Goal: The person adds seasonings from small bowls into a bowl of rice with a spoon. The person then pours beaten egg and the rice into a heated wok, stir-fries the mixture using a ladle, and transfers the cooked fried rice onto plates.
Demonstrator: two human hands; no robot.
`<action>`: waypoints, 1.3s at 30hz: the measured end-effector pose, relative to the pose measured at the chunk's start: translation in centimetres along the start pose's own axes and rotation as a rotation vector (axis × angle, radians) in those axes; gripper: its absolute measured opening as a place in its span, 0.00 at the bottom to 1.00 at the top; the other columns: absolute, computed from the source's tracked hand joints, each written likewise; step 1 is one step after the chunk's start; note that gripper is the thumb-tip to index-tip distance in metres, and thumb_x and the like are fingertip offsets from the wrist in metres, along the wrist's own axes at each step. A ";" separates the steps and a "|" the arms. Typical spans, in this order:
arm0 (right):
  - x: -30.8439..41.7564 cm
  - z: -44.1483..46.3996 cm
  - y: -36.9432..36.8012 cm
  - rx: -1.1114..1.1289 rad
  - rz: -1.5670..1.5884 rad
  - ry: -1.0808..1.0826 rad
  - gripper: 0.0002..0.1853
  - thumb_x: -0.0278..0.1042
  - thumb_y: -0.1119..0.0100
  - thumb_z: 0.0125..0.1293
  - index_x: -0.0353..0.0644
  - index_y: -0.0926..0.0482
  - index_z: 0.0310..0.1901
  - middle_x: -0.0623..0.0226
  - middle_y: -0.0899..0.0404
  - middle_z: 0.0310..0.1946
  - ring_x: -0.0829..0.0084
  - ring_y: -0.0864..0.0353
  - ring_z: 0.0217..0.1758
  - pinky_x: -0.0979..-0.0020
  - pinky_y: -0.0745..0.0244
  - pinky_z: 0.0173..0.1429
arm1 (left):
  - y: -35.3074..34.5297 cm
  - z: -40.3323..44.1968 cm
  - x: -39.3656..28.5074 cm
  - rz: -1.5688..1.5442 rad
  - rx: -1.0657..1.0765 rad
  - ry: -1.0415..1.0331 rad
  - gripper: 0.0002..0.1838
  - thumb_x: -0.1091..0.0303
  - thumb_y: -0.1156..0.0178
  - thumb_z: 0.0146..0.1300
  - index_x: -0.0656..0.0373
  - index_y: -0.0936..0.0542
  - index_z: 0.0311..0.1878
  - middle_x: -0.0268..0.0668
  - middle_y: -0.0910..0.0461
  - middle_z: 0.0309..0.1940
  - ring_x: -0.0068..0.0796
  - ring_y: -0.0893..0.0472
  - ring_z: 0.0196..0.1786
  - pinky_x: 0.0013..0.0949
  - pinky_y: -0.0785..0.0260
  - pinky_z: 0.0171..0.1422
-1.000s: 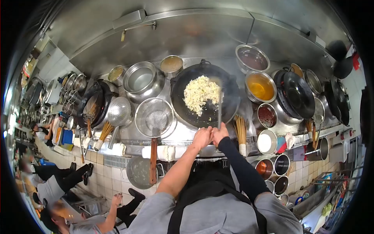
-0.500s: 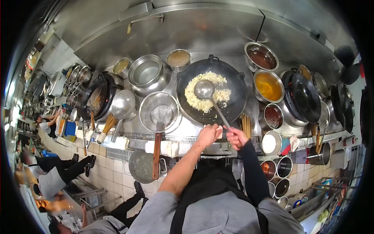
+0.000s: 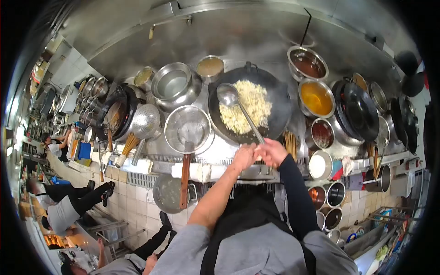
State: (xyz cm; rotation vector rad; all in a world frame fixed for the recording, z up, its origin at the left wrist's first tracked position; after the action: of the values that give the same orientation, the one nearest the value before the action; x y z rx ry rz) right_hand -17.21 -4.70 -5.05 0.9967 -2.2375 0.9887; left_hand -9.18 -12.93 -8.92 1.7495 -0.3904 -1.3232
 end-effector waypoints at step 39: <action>1.2 4.9 6.3 -0.648 -1.162 0.343 0.36 0.36 0.46 0.72 0.44 0.40 0.80 0.32 0.15 0.43 0.31 0.15 0.50 0.41 0.22 0.59 | 1.0 0.3 -0.8 -0.017 -0.021 0.018 0.20 0.49 0.43 0.78 0.60 0.21 0.46 0.54 0.13 0.41 0.59 0.18 0.52 0.55 0.25 0.60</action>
State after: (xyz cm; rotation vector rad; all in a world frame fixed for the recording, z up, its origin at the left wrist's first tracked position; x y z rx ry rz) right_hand -23.54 -6.02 -9.90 1.3568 -1.1649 -0.0915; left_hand -9.54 -13.10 -7.64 1.7500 -0.3507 -1.3181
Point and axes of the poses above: each hand's wrist, its own z-axis towards the middle knuckle, its own y-axis out of the back of the hand, x = y × z, the point moved 9 cm from there along z, towards the middle knuckle
